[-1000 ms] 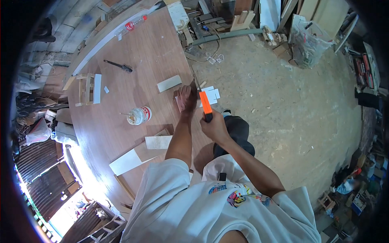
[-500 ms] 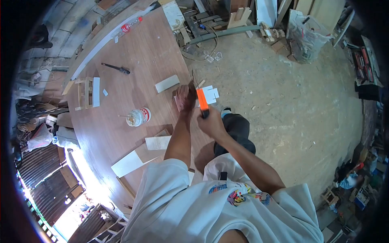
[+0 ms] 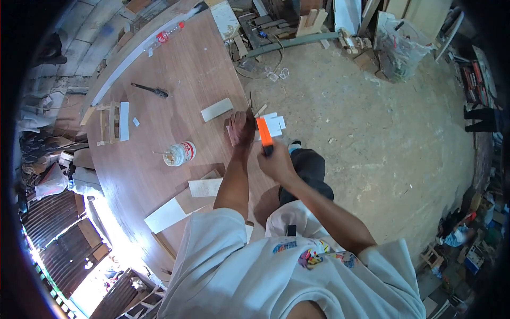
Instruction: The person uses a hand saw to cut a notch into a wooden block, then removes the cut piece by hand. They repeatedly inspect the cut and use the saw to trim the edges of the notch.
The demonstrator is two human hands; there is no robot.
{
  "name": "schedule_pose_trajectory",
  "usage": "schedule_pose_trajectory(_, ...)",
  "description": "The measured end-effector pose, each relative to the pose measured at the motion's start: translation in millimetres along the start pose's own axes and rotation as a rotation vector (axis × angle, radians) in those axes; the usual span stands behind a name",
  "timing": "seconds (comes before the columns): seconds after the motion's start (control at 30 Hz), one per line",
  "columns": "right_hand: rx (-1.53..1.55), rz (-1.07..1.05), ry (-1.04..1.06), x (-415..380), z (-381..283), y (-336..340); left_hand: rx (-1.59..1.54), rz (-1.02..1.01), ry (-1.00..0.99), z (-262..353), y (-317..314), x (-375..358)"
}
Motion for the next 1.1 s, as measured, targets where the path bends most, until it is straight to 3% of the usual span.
schedule_pose_trajectory(0.13, 0.127, -0.109, -0.109, -74, -65, 44, 0.046, -0.001, -0.004, -3, -7, 2)
schedule_pose_trajectory(0.23, 0.141, -0.141, -0.117, -85, -49, 47, 0.03, 0.017, -0.004, -3, -8, 5)
schedule_pose_trajectory(0.33, 0.078, -0.044, -0.013, -21, 6, 13, -0.025, 0.011, -0.012, -3, -8, 2)
schedule_pose_trajectory(0.37, 0.102, -0.034, 0.072, -4, 5, 3, -0.027, 0.02, -0.009, -4, -9, 3)
schedule_pose_trajectory(0.43, 0.068, -0.028, 0.037, 6, -12, -1, -0.08, 0.088, -0.053, -9, -8, 2)
schedule_pose_trajectory(0.5, 0.022, -0.064, -0.063, -3, -4, 2, -0.081, 0.049, -0.041, -10, -11, -7)
schedule_pose_trajectory(0.57, 0.097, -0.124, -0.135, -45, -46, 28, -0.037, -0.007, 0.066, -19, -32, 0)
schedule_pose_trajectory(0.67, 0.155, -0.129, -0.1, -83, -63, 47, -0.018, 0.081, 0.026, -14, -27, -1)
schedule_pose_trajectory(0.73, 0.151, -0.133, -0.103, -87, -55, 47, -0.01, 0.031, 0.046, -7, -14, 4)
schedule_pose_trajectory(0.77, 0.101, -0.103, 0.048, -71, -32, 33, -0.019, -0.003, 0.048, -4, -8, 7)
schedule_pose_trajectory(0.83, 0.053, 0.009, 0.055, -15, 16, 6, -0.024, -0.042, 0.047, -4, -10, 1)
schedule_pose_trajectory(0.9, 0.033, -0.005, 0.034, 26, 10, -18, -0.01, 0.11, 0.003, -5, -9, 4)
schedule_pose_trajectory(1.0, 0.046, -0.009, -0.092, 22, 7, -6, 0.059, 0.133, -0.146, 1, -7, -1)
schedule_pose_trajectory(1.03, 0.04, -0.003, -0.127, 11, 4, 5, 0.13, -0.151, -0.08, 1, -13, 2)
schedule_pose_trajectory(1.1, 0.077, 0.034, -0.133, -13, 23, 9, 0.069, -0.124, -0.13, 7, -5, -8)
Point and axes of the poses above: each hand's wrist, its own x-axis towards the middle knuckle, its own y-axis out of the back of the hand, z = x × y, the point moved 4 cm from there along x, towards the middle knuckle, and after that the axes turned 4 degrees about x, right-handed, at the moved point
